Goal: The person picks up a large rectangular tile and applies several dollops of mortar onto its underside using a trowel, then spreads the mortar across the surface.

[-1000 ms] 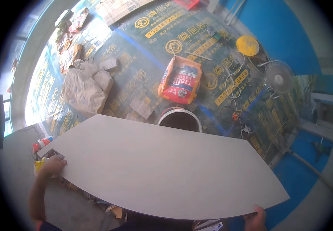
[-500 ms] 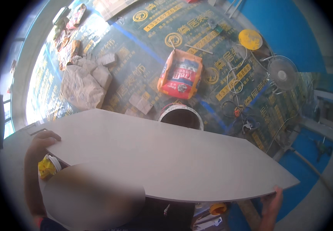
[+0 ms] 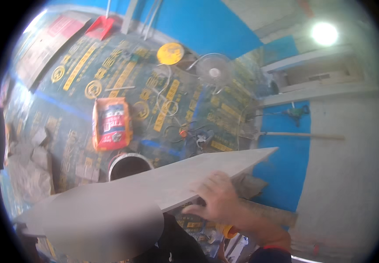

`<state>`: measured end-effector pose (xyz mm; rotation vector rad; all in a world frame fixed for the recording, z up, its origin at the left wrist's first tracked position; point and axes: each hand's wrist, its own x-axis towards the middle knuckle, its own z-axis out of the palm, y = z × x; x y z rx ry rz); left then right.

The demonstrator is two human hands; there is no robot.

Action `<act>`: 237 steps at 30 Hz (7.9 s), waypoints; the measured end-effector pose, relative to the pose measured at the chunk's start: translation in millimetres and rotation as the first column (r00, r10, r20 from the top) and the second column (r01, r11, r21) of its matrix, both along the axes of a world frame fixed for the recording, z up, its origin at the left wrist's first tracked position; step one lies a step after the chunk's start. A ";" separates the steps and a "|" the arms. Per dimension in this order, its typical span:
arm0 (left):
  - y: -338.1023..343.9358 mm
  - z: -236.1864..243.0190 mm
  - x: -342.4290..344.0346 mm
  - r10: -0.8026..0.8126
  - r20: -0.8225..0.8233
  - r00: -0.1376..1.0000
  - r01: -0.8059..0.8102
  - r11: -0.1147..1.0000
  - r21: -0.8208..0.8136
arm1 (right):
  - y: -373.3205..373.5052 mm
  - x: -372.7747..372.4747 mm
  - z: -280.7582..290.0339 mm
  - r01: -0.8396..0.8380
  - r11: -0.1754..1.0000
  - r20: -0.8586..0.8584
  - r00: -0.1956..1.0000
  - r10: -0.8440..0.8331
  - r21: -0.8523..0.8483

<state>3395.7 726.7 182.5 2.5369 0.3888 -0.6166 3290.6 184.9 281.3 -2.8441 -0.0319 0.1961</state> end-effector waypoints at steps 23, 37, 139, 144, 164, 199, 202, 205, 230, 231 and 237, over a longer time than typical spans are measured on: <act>-86.3 -107.2 -260.9 0.329 -0.610 0.720 -0.483 0.869 -0.102 | 17.1 -58.0 -4.2 0.217 0.966 0.247 0.953 -0.177 -0.144; -232.4 -237.3 -283.1 0.370 -0.871 0.325 -0.901 -0.160 -0.404 | 32.7 -60.0 32.9 0.016 0.992 -0.005 1.000 -0.017 -0.128; -386.5 -417.5 -178.3 -0.490 -0.362 0.793 0.607 0.692 0.391 | -83.0 -634.6 -590.9 -0.723 -0.627 -0.955 0.261 0.141 -0.290; -347.0 -410.0 -148.7 -0.559 -0.234 0.795 0.602 0.686 0.408 | -95.5 -642.2 -470.5 -0.066 -0.990 -0.975 -0.174 0.137 -0.127; -98.6 -276.8 -320.3 -0.394 -0.607 0.690 0.642 0.719 0.264 | -233.7 -623.0 -541.8 0.637 0.604 -0.582 0.283 -0.762 -0.480; -150.4 -324.5 -346.9 -0.231 -0.467 0.854 0.338 0.927 0.160 | -49.6 -590.1 -553.5 0.478 -0.788 -0.546 -0.569 -0.615 0.389; -146.3 -349.1 -318.0 -0.149 -0.405 0.902 0.215 0.969 0.120 | -32.5 -633.5 -543.9 0.651 -0.664 -0.394 -0.538 -0.746 0.368; -115.6 -361.0 -282.2 -0.180 -0.293 0.939 0.219 0.970 0.105 | -16.3 -622.8 -497.4 0.571 -0.727 -0.453 -0.570 -0.686 0.381; -81.3 -438.7 -255.3 0.508 -0.857 0.086 -0.965 -0.172 -0.198 | 85.8 -184.2 -435.4 0.583 0.800 0.181 0.810 -0.558 -0.144; -65.3 -445.3 -257.4 0.495 -0.863 0.101 -0.962 -0.174 -0.212 | 96.5 -175.5 -427.0 0.596 0.793 0.231 0.795 -0.560 -0.127; -66.4 -446.2 -269.4 0.522 -0.840 0.147 -0.964 -0.116 -0.241 | 109.3 -166.8 -420.3 0.668 0.743 0.100 0.743 -0.662 -0.047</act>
